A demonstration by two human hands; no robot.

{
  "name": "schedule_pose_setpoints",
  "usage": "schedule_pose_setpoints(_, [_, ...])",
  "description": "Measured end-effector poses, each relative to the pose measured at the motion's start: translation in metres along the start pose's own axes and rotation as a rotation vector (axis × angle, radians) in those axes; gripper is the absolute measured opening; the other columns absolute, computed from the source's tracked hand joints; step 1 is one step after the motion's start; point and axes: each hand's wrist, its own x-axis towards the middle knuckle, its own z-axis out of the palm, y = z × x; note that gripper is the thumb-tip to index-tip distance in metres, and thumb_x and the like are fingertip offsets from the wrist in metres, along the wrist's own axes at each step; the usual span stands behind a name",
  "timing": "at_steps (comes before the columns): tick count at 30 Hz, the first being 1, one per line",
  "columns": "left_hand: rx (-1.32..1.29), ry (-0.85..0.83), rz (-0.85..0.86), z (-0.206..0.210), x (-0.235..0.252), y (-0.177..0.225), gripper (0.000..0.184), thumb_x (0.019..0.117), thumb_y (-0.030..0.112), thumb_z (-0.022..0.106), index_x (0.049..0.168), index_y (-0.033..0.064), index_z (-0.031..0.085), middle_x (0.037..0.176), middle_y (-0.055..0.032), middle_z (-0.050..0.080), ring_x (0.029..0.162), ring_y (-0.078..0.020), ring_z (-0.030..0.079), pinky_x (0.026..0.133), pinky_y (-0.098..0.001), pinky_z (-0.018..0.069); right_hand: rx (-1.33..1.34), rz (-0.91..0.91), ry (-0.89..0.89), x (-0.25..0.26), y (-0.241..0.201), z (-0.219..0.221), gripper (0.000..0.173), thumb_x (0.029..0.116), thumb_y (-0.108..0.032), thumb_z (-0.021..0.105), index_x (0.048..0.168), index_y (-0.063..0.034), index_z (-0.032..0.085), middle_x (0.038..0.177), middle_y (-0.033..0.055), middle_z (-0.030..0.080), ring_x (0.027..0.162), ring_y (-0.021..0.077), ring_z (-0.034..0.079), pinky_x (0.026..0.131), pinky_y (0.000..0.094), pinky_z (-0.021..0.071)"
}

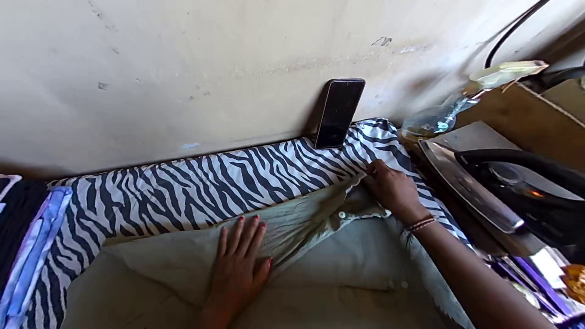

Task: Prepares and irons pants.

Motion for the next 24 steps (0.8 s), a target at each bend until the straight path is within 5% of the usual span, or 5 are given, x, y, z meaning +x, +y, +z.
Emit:
schedule_pose_setpoints(4, [0.004, -0.016, -0.063, -0.002, 0.003, -0.001, 0.069, 0.1026, 0.060, 0.029, 0.156, 0.0186, 0.045, 0.163, -0.0082, 0.039, 0.151, -0.0376, 0.032, 0.115, -0.0738, 0.0168, 0.170, -0.158, 0.195, -0.030, 0.036, -0.019, 0.030, 0.0972, -0.011, 0.063, 0.122, 0.0052, 0.062, 0.091, 0.0255, 0.068, 0.079, 0.0436, 0.068, 0.072, 0.0650, 0.0534])
schedule_pose_setpoints(10, [-0.107, -0.012, 0.069, -0.017, -0.015, 0.011, 0.065, 0.1048, 0.060, 0.027, 0.151, 0.0201, 0.049, 0.161, -0.0043, 0.043, 0.153, -0.0268, 0.032, 0.120, -0.0649, 0.0156, 0.409, -0.316, -0.182, -0.083, 0.059, -0.022, 0.051, 0.0778, -0.009, 0.081, 0.127, -0.0068, 0.068, 0.123, 0.0181, 0.061, 0.069, 0.0147, 0.060, 0.057, 0.0307, 0.0524])
schedule_pose_setpoints(14, [-0.128, 0.018, 0.039, -0.009, -0.024, 0.011, 0.071, 0.1010, 0.061, 0.040, 0.152, 0.0119, 0.048, 0.158, -0.0060, 0.047, 0.152, -0.0257, 0.034, 0.121, -0.0635, 0.0152, 0.771, -0.252, -0.178, -0.067, 0.024, -0.014, 0.015, 0.0995, -0.011, 0.059, 0.110, -0.0021, 0.065, 0.094, -0.0009, 0.067, 0.058, -0.0013, 0.057, 0.053, 0.0165, 0.0519])
schedule_pose_setpoints(18, [-0.266, 0.001, -0.023, -0.011, -0.025, 0.008, 0.068, 0.0982, 0.039, 0.047, 0.155, 0.0015, 0.041, 0.158, -0.0105, 0.047, 0.151, -0.0237, 0.036, 0.124, -0.0600, 0.0131, 1.109, -0.143, -0.204, -0.045, -0.025, -0.043, 0.012, 0.1079, -0.006, 0.044, 0.105, -0.0069, 0.056, 0.080, -0.0012, 0.073, 0.065, 0.0090, 0.072, 0.067, 0.0248, 0.0638])
schedule_pose_setpoints(24, [-0.203, -0.106, 0.184, -0.016, -0.030, 0.001, 0.049, 0.1065, 0.041, 0.024, 0.151, 0.0458, 0.044, 0.167, 0.0048, 0.031, 0.156, -0.0374, 0.018, 0.115, -0.0765, 0.0095, 0.714, -0.026, -0.078, -0.088, 0.007, -0.028, 0.018, 0.0990, -0.016, 0.066, 0.104, 0.0006, 0.062, 0.080, 0.0023, 0.068, 0.058, 0.0061, 0.066, 0.056, 0.0237, 0.0597])
